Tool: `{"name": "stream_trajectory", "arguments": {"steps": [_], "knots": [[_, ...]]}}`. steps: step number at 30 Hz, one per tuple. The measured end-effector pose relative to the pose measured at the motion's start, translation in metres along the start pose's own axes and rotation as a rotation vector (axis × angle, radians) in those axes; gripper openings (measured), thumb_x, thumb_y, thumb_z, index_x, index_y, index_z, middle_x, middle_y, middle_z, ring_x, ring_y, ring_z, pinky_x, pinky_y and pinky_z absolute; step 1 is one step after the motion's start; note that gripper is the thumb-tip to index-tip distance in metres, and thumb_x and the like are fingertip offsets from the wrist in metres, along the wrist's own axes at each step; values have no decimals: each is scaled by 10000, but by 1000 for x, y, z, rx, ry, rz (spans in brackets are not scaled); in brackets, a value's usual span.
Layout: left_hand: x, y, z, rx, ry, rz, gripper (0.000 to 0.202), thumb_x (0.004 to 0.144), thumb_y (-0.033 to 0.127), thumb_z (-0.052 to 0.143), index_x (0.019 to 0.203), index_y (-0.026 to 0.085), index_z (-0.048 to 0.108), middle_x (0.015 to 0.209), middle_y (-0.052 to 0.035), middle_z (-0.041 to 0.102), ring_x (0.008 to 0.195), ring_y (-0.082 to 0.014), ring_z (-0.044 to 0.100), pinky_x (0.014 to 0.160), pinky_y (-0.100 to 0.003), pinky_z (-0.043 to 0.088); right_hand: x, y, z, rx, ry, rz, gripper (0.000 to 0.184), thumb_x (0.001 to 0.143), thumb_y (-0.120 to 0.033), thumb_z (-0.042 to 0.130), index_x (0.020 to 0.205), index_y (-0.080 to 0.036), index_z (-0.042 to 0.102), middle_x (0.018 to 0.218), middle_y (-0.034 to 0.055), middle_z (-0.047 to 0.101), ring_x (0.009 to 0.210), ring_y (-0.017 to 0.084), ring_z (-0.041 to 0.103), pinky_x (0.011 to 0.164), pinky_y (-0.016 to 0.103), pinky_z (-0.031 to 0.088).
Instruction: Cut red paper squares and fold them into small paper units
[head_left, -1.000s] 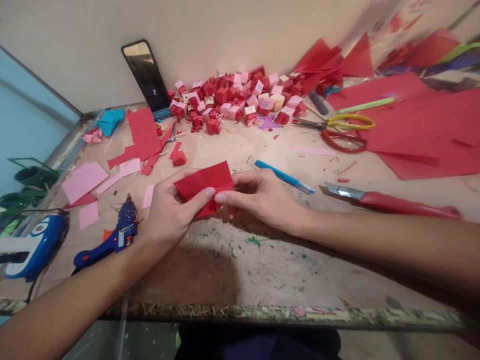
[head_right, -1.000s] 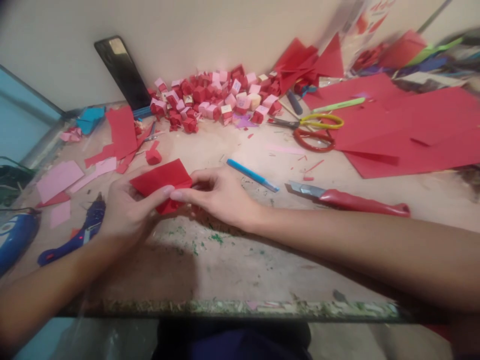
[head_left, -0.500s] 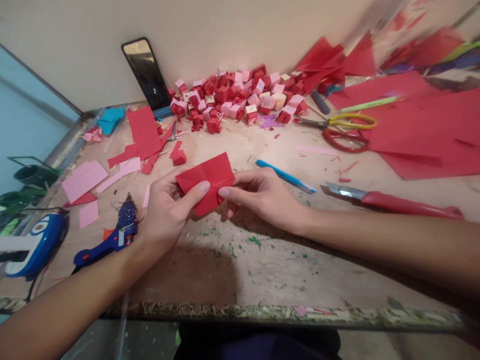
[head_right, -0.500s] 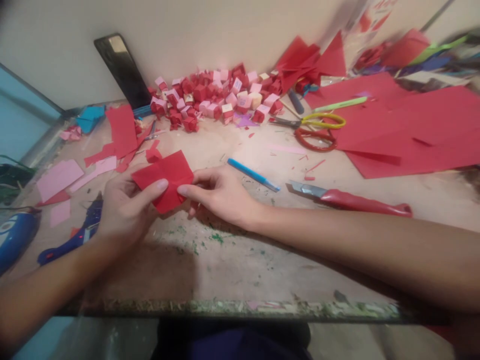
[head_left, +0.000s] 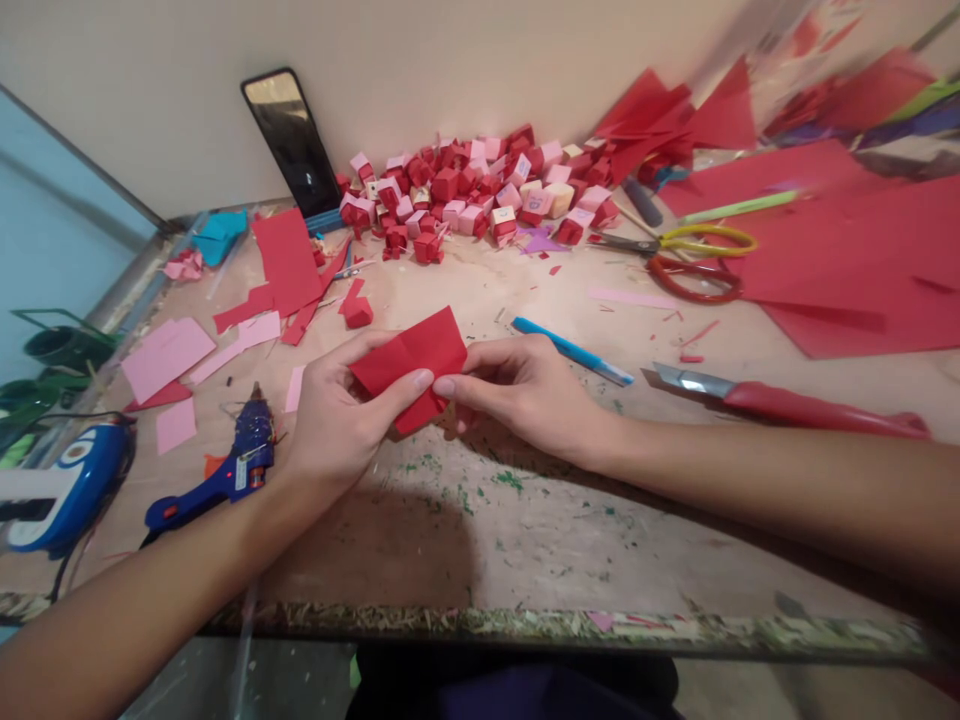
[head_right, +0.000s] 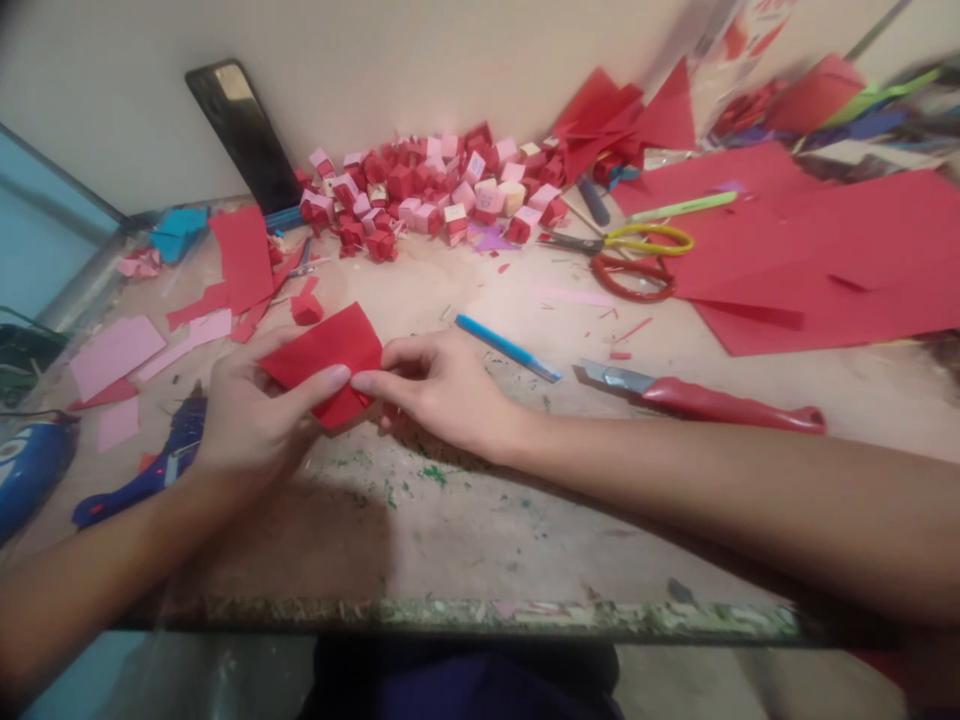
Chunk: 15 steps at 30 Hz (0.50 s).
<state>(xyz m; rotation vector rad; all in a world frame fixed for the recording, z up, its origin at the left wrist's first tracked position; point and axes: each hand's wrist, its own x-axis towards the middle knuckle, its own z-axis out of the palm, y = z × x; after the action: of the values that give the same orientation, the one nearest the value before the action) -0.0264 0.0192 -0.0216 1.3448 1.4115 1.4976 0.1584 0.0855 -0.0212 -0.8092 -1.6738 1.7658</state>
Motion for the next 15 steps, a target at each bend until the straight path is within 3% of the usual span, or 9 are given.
{"name": "stream_trajectory", "arguments": {"steps": [2, 6, 8, 9, 11, 12, 13, 15], "knots": [[0, 1, 0, 1, 4, -8, 275, 795, 375, 915, 949, 183, 792, 836, -16, 783, 701, -151, 714, 626, -228, 612, 0, 0, 1, -2, 22, -11, 304, 864, -393, 869, 732, -149, 745, 613, 22, 715, 519, 115, 622, 494, 229, 469], [0, 4, 0, 6, 54, -42, 296, 800, 364, 905, 998, 183, 780, 882, -33, 808, 731, -182, 745, 644, -265, 632, -11, -10, 6, -7, 207, -118, 254, 842, -338, 898, 716, -166, 760, 623, -9, 677, 547, 87, 549, 512, 204, 444], [0, 5, 0, 13, 75, -41, 295, 787, 350, 912, 982, 180, 771, 843, -29, 802, 707, -181, 743, 618, -256, 624, -23, -23, 10, 56, 192, -110, 287, 850, -329, 895, 674, -171, 733, 653, -6, 683, 585, 90, 565, 558, 199, 478], [0, 6, 0, 14, 78, -46, 294, 780, 340, 916, 974, 177, 768, 825, -26, 799, 693, -180, 741, 608, -254, 624, -30, -30, 12, 108, 115, -67, 278, 851, -334, 897, 687, -176, 737, 659, -12, 688, 588, 87, 576, 566, 192, 489], [-1, 5, 0, -14, 80, -71, 304, 772, 322, 921, 991, 177, 768, 821, -24, 801, 677, -180, 741, 599, -262, 638, -46, -45, 17, 191, -179, 79, 288, 893, -401, 860, 731, -184, 763, 633, -14, 678, 541, 83, 577, 517, 180, 475], [-1, 5, 1, -45, 79, -83, 310, 774, 318, 922, 1010, 183, 772, 831, -24, 805, 680, -180, 744, 598, -267, 648, -54, -51, 20, 202, -364, 174, 294, 899, -453, 848, 789, -185, 792, 671, 10, 713, 562, 106, 624, 520, 194, 500], [-2, 4, 1, -78, 76, -97, 315, 777, 315, 925, 1027, 192, 777, 843, -23, 810, 688, -182, 749, 599, -271, 657, -61, -56, 23, 224, -468, 214, 319, 869, -506, 865, 835, -192, 813, 714, 33, 746, 591, 130, 670, 517, 200, 514], [-3, 3, 2, -124, 57, -115, 304, 788, 311, 930, 1039, 214, 788, 862, -22, 818, 709, -181, 758, 608, -274, 670, -75, -61, 30, 266, -506, 222, 390, 775, -595, 911, 850, -219, 835, 752, 60, 768, 634, 159, 713, 488, 190, 505]]}}
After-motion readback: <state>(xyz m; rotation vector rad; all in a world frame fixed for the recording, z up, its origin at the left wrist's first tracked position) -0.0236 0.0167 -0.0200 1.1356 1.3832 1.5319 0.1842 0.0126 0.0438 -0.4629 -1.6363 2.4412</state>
